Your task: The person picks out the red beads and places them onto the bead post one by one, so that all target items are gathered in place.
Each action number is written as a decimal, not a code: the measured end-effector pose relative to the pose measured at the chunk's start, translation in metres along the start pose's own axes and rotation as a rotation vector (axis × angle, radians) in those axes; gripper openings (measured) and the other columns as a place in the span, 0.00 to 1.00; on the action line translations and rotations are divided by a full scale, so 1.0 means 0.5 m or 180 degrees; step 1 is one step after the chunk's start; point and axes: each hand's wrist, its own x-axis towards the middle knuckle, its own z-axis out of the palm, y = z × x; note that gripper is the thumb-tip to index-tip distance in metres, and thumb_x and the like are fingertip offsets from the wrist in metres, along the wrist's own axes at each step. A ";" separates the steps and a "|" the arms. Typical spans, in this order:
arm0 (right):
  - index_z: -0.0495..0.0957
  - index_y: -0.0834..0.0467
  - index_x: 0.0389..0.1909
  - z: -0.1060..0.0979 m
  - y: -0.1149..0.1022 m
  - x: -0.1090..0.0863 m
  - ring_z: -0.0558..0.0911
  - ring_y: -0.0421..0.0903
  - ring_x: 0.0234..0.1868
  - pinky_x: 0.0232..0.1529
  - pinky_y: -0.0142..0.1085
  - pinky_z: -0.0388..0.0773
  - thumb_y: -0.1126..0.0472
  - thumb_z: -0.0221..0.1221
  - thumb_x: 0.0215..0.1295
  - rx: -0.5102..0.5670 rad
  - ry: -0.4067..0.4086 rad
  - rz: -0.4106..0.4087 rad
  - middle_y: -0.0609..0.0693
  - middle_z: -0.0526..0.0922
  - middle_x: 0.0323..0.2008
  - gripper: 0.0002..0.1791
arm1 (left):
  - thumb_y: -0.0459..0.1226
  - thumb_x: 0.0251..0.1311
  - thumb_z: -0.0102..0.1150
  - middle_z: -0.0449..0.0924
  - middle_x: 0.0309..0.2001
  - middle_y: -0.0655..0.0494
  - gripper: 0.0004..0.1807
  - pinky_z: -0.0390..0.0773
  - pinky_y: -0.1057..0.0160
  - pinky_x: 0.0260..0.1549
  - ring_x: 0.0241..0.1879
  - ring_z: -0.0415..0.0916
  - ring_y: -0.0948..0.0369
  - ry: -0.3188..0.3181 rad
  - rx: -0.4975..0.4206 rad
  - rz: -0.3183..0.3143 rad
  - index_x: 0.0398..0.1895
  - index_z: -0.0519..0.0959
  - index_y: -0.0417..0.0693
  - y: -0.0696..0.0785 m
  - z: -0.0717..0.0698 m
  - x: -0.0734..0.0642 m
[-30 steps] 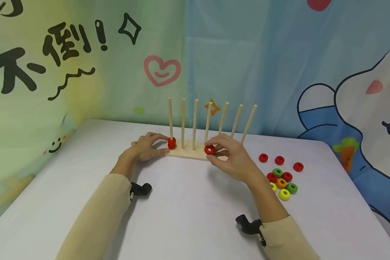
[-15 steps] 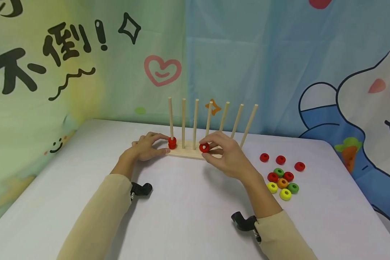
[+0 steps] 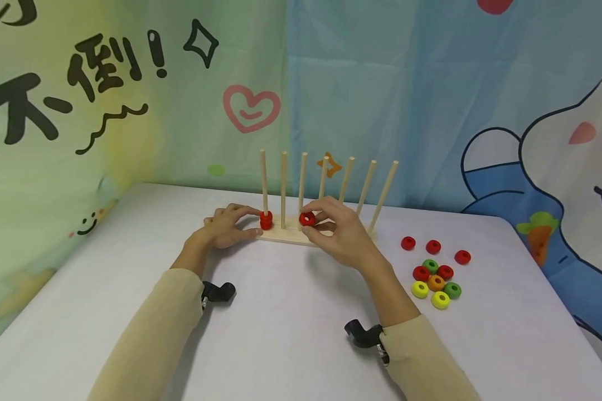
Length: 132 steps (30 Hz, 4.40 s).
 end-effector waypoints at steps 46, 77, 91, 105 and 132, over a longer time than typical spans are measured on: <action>0.80 0.63 0.53 0.075 -0.040 0.132 0.88 0.51 0.40 0.43 0.38 0.86 0.74 0.65 0.64 0.0372 0.0211 -0.0647 0.58 0.78 0.47 0.16 | 0.63 0.65 0.58 0.56 0.78 0.54 0.31 0.56 0.38 0.61 0.73 0.52 0.43 0.0010 -0.0012 0.0042 0.71 0.70 0.78 -0.008 -0.013 -0.005; 0.80 0.62 0.56 0.114 -0.091 0.215 0.86 0.53 0.39 0.40 0.36 0.86 0.72 0.61 0.68 0.0290 0.1090 -0.0582 0.56 0.78 0.53 0.17 | 0.63 0.65 0.57 0.56 0.78 0.54 0.31 0.56 0.38 0.61 0.73 0.52 0.42 0.0025 -0.0052 0.0131 0.71 0.69 0.77 -0.007 -0.008 -0.005; 0.80 0.60 0.60 0.108 -0.107 0.227 0.88 0.49 0.29 0.30 0.32 0.84 0.68 0.60 0.71 -0.0008 0.1104 -0.0253 0.56 0.79 0.52 0.18 | 0.63 0.65 0.58 0.57 0.78 0.54 0.30 0.55 0.37 0.63 0.73 0.53 0.43 0.0023 -0.0046 0.0104 0.71 0.70 0.79 -0.002 -0.007 -0.003; 0.77 0.57 0.65 0.106 -0.103 0.217 0.88 0.47 0.29 0.27 0.41 0.85 0.66 0.62 0.70 0.0125 0.1055 0.0030 0.55 0.77 0.56 0.23 | 0.63 0.65 0.57 0.57 0.78 0.53 0.30 0.56 0.37 0.62 0.72 0.53 0.42 0.0024 -0.0032 0.0133 0.71 0.70 0.78 -0.005 -0.005 -0.004; 0.78 0.61 0.62 0.095 -0.083 0.170 0.88 0.48 0.30 0.35 0.35 0.86 0.69 0.61 0.71 0.0350 0.0994 -0.0384 0.56 0.77 0.58 0.19 | 0.64 0.65 0.56 0.57 0.77 0.54 0.31 0.55 0.37 0.63 0.72 0.53 0.43 0.0031 -0.0009 0.0116 0.71 0.69 0.77 -0.005 -0.002 -0.003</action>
